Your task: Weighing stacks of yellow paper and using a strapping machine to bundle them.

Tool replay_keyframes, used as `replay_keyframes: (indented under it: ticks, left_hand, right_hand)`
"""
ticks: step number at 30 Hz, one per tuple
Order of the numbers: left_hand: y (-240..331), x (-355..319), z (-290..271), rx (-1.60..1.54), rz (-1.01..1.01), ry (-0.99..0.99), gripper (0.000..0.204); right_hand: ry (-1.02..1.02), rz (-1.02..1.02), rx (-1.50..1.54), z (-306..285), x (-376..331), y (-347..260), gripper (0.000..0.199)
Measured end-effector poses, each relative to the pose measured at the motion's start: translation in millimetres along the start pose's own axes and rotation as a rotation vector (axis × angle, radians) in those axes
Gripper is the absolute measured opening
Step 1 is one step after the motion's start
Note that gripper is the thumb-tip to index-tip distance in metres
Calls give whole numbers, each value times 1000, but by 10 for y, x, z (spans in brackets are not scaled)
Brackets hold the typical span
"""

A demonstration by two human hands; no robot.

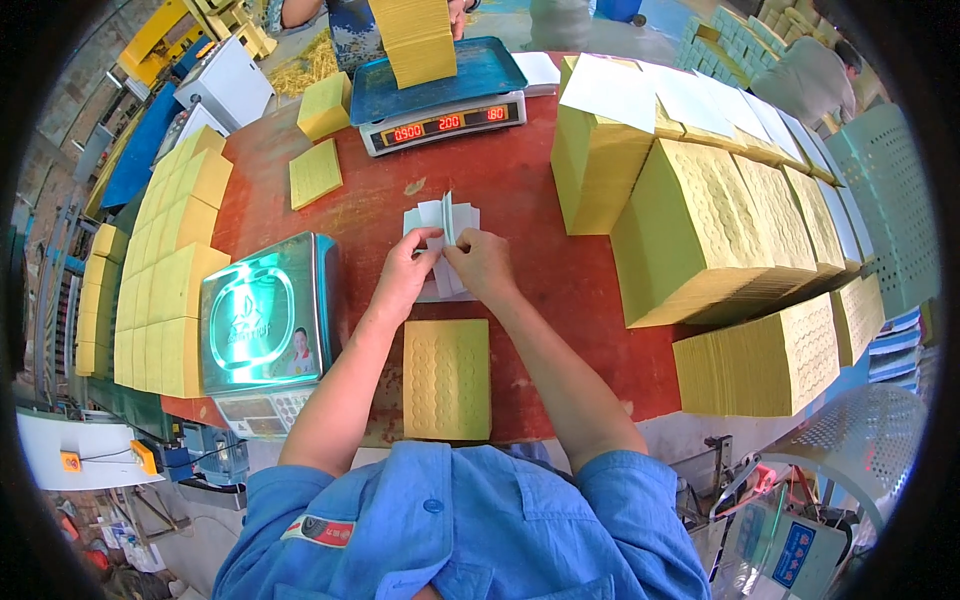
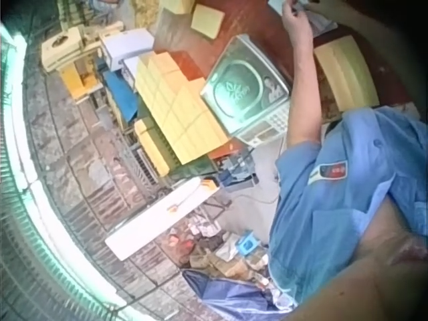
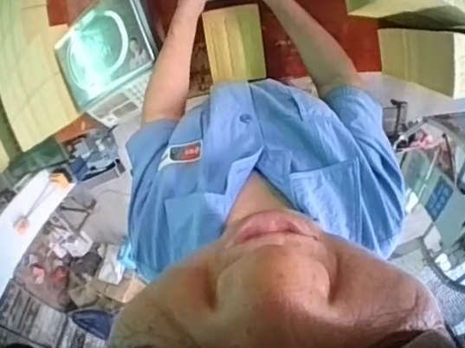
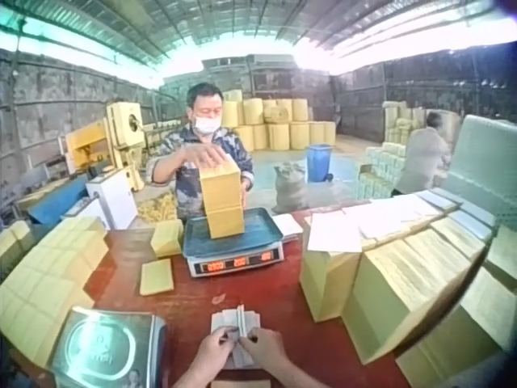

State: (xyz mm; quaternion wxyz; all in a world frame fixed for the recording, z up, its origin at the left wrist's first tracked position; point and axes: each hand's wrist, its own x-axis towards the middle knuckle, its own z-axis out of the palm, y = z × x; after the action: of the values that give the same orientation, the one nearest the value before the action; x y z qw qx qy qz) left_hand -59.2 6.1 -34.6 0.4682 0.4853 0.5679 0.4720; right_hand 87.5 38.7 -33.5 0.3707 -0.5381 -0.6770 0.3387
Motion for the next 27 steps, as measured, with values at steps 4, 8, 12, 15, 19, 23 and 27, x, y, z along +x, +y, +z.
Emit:
replay_keyframes:
  ticks: [4,8,12,15,19,23,27]
  left_hand:
    - [46,71,55,-127,-98,52,21]
    - [-40,169,58,46,-71,185,23]
    - [-101,152,61,36,-51,203,16]
    - [-119,148,54,46,-12,214,17]
    - [-47,90,94,140,-52,218,17]
    - [-179,125,39,64,10,255,19]
    - [-222,130,104,104,73,300,15]
  right_hand:
    - [-41,65,8,26,-20,25,28]
    - [-27,53,43,49,-53,-30,27]
    - [55,137,107,-37,-101,66,23]
    - [363,-42,145,-102,-100,34,23]
    - [91,54,130,-108,-86,-135,29]
    - [-43,29,0,9,-61,-192,35]
    - [17,14,-31,88,27,-8,30]
